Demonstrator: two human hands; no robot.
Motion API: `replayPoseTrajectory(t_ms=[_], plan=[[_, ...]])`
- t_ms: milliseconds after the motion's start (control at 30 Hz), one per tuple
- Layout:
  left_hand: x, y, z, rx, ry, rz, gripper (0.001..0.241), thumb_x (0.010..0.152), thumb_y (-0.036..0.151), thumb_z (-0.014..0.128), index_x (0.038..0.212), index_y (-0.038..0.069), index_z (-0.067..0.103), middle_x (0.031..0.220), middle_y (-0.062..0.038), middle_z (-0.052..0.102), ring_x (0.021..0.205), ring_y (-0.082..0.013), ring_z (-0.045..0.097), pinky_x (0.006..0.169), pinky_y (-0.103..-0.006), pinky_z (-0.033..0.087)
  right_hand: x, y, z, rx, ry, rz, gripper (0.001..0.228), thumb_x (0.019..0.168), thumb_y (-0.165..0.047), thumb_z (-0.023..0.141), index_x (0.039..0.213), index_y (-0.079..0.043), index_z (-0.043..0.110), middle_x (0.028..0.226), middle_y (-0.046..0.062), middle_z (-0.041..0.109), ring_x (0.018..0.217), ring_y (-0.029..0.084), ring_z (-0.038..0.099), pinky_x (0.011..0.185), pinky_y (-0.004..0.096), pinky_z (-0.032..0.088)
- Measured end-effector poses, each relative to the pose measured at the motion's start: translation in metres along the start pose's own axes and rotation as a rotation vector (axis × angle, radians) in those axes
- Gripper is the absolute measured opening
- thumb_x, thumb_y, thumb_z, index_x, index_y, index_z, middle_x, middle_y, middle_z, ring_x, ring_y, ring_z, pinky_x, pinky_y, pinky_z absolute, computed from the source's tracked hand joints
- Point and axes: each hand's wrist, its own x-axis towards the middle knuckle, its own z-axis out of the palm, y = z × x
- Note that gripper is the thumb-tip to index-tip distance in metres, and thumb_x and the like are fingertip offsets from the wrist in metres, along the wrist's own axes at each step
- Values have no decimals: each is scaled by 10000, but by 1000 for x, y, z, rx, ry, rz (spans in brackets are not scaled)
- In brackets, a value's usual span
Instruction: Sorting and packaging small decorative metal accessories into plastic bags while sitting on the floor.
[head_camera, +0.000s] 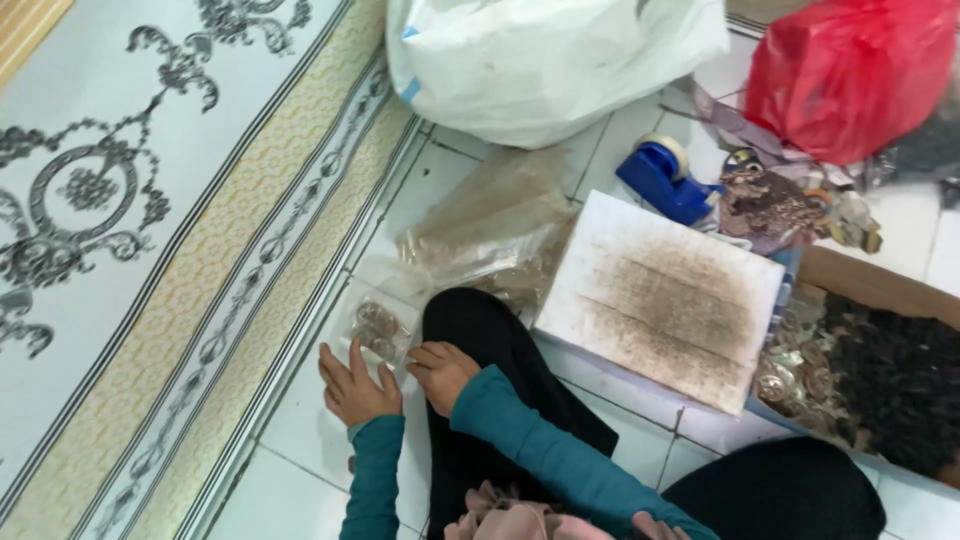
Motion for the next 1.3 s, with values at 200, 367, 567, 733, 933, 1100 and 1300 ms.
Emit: replayPoseTrajectory(t_ms=[200, 367, 567, 733, 933, 1100, 1300], plan=[[40, 147, 16, -581, 203, 611, 349, 935, 126, 620, 1269, 113, 720, 1461, -292, 533, 1319, -473, 538, 1114, -547, 411, -66, 82, -101, 304, 457, 351, 324, 917, -55, 626, 1203, -113, 767, 1195, 166, 737, 1103, 411, 687, 942, 523, 564], [4, 287, 68, -929, -18, 826, 408, 911, -30, 596, 1272, 115, 720, 1524, -268, 474, 1367, -467, 495, 1113, -570, 437, -182, 161, -181, 191, 688, 817, 324, 966, -49, 631, 1193, -209, 798, 1071, 55, 801, 963, 282, 745, 877, 426, 603], [-38, 409, 145, -1032, -217, 1130, 439, 912, -73, 570, 1321, 80, 621, 1526, -268, 431, 1379, -479, 471, 1121, -590, 462, -253, 218, -239, -36, 882, 990, 276, 1039, -64, 593, 1233, -162, 764, 1071, 95, 765, 928, 301, 730, 812, 460, 623], [-44, 431, 188, -845, -279, 1179, 368, 935, -31, 601, 1289, 55, 549, 1517, -266, 407, 1401, -470, 436, 1137, -580, 465, -264, 302, -243, -290, 844, 919, 273, 1033, -94, 598, 1265, -173, 719, 1152, 55, 681, 976, 282, 704, 807, 425, 646], [-39, 423, 193, -929, -529, 776, 315, 1039, 71, 476, 1328, 133, 583, 1534, -164, 395, 1385, -397, 464, 1024, -492, 583, -234, 394, -279, 497, 1075, 1377, 269, 1085, -343, 521, 1259, -143, 567, 1283, 178, 481, 1174, 377, 540, 1068, 613, 478], [-37, 427, 181, -1002, -580, 685, 299, 1040, 84, 480, 1297, 152, 615, 1519, -138, 415, 1345, -399, 508, 949, -468, 634, -243, 446, -267, -250, -16, 1612, 609, 978, -77, 659, 1504, -347, 512, 1620, 180, 193, 1455, 445, 317, 1107, 692, 421], [-37, 426, 182, -1023, -581, 675, 269, 1041, 87, 485, 1251, 132, 647, 1458, -150, 479, 1325, -417, 531, 937, -485, 632, -281, 495, -228, -302, 462, 1343, 290, 1078, -120, 556, 1357, -58, 604, 1410, 264, 521, 1307, 437, 511, 1064, 616, 523]])
